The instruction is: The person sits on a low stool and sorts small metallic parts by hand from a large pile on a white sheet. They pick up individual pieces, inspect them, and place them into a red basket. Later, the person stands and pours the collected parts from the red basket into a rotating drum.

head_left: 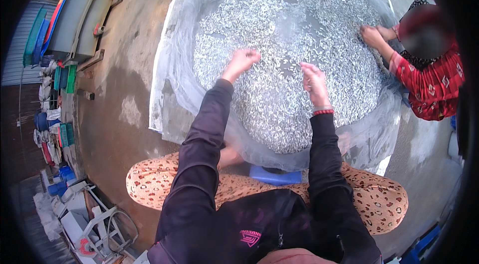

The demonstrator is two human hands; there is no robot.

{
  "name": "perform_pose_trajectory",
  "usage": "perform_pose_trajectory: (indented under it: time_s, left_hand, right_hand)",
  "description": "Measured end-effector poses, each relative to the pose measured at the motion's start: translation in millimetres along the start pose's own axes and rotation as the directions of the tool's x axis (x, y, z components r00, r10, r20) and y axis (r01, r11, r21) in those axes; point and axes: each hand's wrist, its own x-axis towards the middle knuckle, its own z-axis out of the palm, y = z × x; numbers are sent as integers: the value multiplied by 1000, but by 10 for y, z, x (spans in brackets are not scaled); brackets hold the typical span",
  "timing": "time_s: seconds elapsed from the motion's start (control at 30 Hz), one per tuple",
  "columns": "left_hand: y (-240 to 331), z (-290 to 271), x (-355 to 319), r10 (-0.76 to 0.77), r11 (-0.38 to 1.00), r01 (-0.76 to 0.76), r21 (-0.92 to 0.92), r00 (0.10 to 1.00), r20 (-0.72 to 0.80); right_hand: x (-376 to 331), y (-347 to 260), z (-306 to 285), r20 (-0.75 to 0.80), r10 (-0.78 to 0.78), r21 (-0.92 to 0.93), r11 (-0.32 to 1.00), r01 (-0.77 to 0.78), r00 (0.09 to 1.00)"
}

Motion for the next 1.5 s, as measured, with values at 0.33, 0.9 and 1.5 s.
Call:
perform_pose_trajectory:
  time_s: [0.33,0.9,1.5]
  left_hand:
    - [-224,95,105,418,601,-434,671,886,199]
    - [343,237,-419,-87,805,190,-563,975,205]
    - [-14,766,569,335,697,-188,691,939,-82]
  right_hand:
    - [1056,757,749,2,-109,-993,118,15,994]
    - [-11,339,9,-231,-308,-883,465,-66,923]
    - [36,-103,-225,-125,89,424,905,-28,988]
